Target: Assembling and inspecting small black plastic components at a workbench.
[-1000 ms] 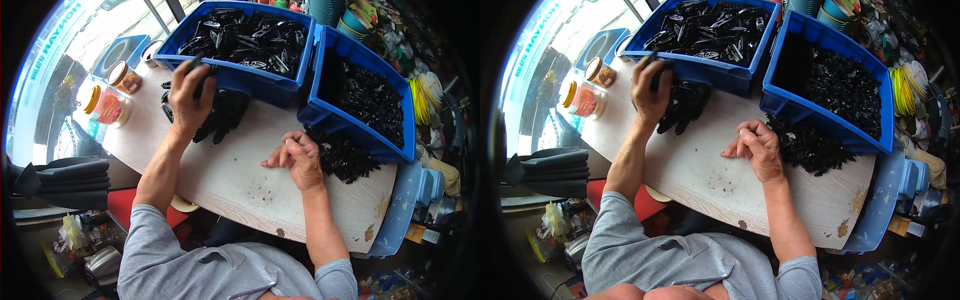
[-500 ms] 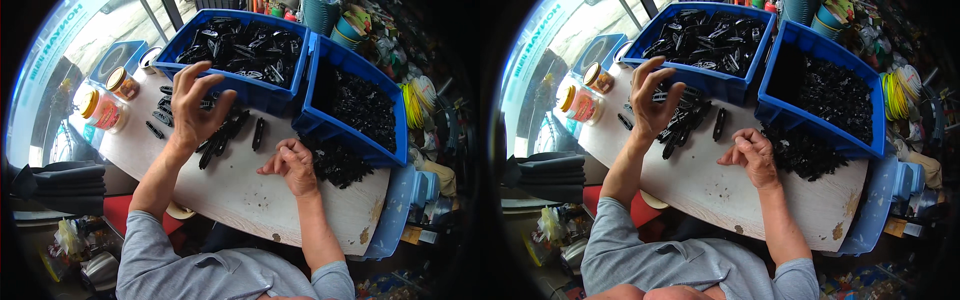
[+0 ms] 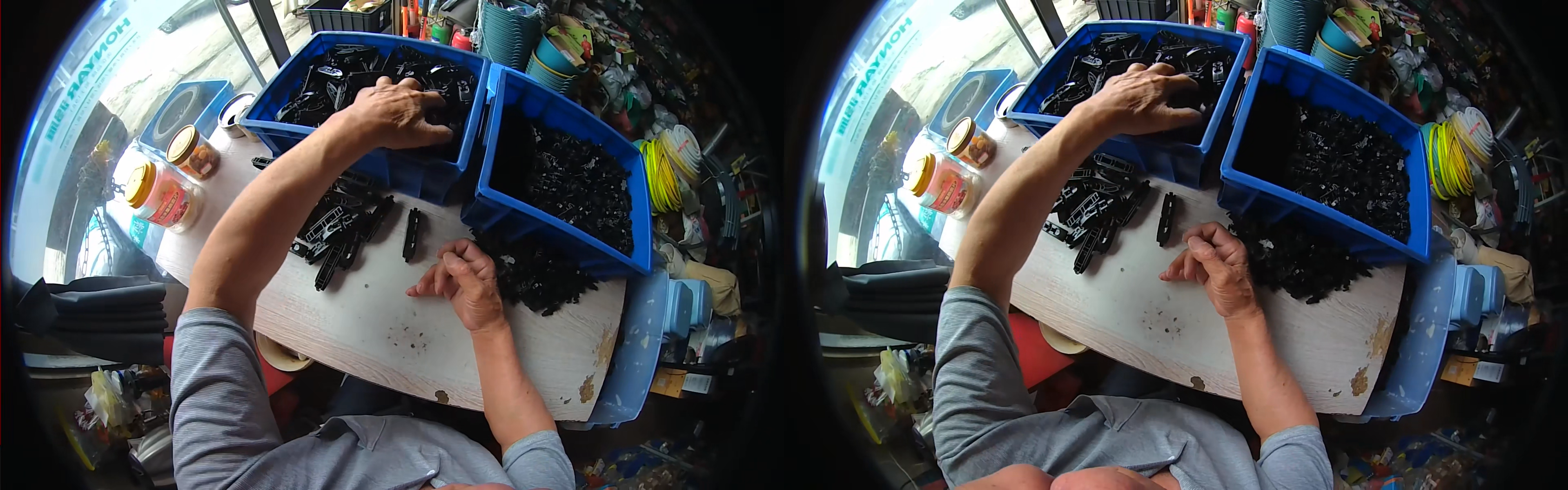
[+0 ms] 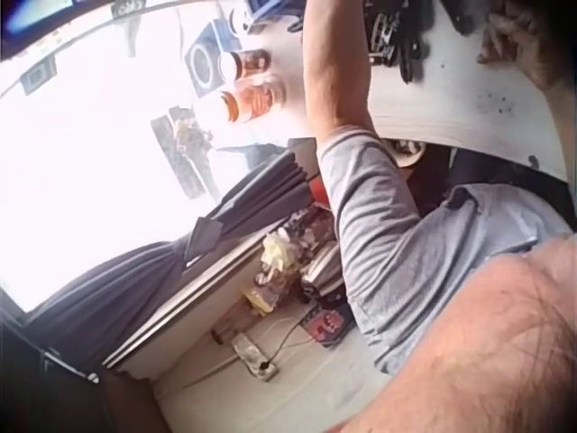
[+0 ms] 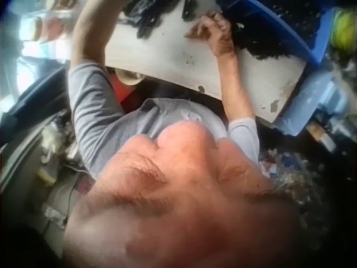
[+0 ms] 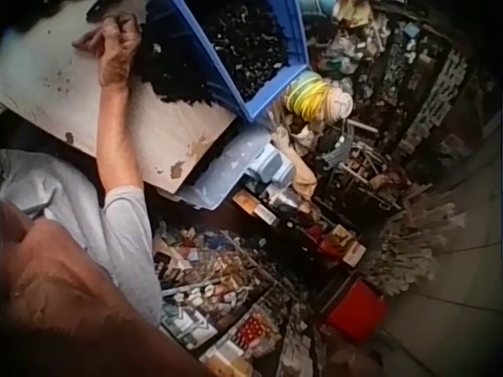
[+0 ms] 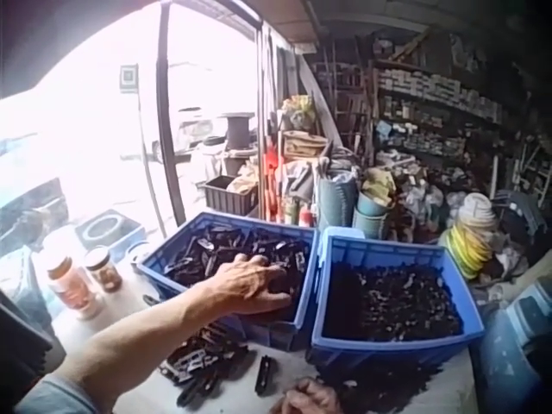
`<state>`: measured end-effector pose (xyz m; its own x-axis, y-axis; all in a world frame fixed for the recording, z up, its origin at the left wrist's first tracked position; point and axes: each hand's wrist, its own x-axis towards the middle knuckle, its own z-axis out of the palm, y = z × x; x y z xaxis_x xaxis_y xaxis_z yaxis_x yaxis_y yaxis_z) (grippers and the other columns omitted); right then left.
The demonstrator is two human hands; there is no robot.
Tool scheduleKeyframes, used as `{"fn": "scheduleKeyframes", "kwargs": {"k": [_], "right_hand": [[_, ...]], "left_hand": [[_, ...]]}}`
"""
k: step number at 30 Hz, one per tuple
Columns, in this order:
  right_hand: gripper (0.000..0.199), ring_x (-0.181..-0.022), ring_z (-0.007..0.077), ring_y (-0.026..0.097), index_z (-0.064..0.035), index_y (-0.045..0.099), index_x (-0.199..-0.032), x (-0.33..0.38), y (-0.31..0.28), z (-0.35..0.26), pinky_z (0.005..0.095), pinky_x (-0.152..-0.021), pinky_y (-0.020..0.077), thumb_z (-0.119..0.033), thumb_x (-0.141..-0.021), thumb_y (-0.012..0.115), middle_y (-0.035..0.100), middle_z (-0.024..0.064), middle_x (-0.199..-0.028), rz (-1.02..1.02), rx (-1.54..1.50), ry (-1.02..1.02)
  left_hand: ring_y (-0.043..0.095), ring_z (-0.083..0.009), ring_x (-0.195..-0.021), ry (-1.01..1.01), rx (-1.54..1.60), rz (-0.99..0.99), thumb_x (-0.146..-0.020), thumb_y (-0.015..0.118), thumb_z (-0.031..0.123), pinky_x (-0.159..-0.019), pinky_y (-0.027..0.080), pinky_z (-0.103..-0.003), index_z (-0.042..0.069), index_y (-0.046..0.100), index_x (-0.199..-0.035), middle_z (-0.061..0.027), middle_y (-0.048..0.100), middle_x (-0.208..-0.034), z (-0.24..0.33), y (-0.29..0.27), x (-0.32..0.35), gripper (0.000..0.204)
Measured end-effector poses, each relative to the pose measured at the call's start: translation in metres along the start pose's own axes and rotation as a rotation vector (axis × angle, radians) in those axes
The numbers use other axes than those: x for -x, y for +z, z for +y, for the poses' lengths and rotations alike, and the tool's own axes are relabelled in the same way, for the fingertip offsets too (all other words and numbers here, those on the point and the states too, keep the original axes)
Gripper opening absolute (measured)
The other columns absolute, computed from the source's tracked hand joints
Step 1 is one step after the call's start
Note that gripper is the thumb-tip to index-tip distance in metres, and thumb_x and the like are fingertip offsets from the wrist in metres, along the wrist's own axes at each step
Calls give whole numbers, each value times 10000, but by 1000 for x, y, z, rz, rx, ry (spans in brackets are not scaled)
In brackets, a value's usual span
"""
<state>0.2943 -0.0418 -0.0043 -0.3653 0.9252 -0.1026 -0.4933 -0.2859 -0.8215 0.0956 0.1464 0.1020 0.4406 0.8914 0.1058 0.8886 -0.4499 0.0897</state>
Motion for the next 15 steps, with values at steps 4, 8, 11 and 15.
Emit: {"fn": "scheduleKeyframes", "kwargs": {"k": [4, 8, 11, 15], "right_hand": [[171, -694, 244, 656, -57, 579, -1059, 0, -2, -2, 586, -768, 604, -200, -965, 571, 547, 65, -649, 9, 20, 9], [181, -707, 241, 667, -63, 576, -1084, -3, -2, 3, 582, -764, 604, -202, -967, 572, 565, 65, -650, -28, -11, 11], [173, -706, 241, 673, -63, 576, -1076, -1, 1, 0, 579, -763, 606, -197, -965, 568, 574, 67, -641, 6, 2, 5], [165, -675, 239, 667, -49, 563, -1065, 1, 3, -2, 562, -740, 613, -184, -972, 544, 571, 69, -628, 25, 27, -1]], "left_hand": [[577, -398, -1164, -215, -96, -101, -827, 561, 641, -988, 470, -485, 260, 584, -1370, -153, 557, -1348, 12, -5, -1, 664], [572, -394, -1186, -204, -43, -67, -768, 619, 725, -992, 469, -471, 254, 582, -1380, -152, 546, -1376, 2, -1, 6, 774], [588, -382, -1170, -135, 20, 9, -774, 694, 635, -987, 476, -467, 218, 616, -1344, -160, 585, -1312, -2, -3, 4, 710], [641, -359, -1082, -61, 81, 125, -777, 707, 531, -932, 513, -454, 209, 714, -1172, -155, 648, -1158, -1, 0, 5, 510]]}}
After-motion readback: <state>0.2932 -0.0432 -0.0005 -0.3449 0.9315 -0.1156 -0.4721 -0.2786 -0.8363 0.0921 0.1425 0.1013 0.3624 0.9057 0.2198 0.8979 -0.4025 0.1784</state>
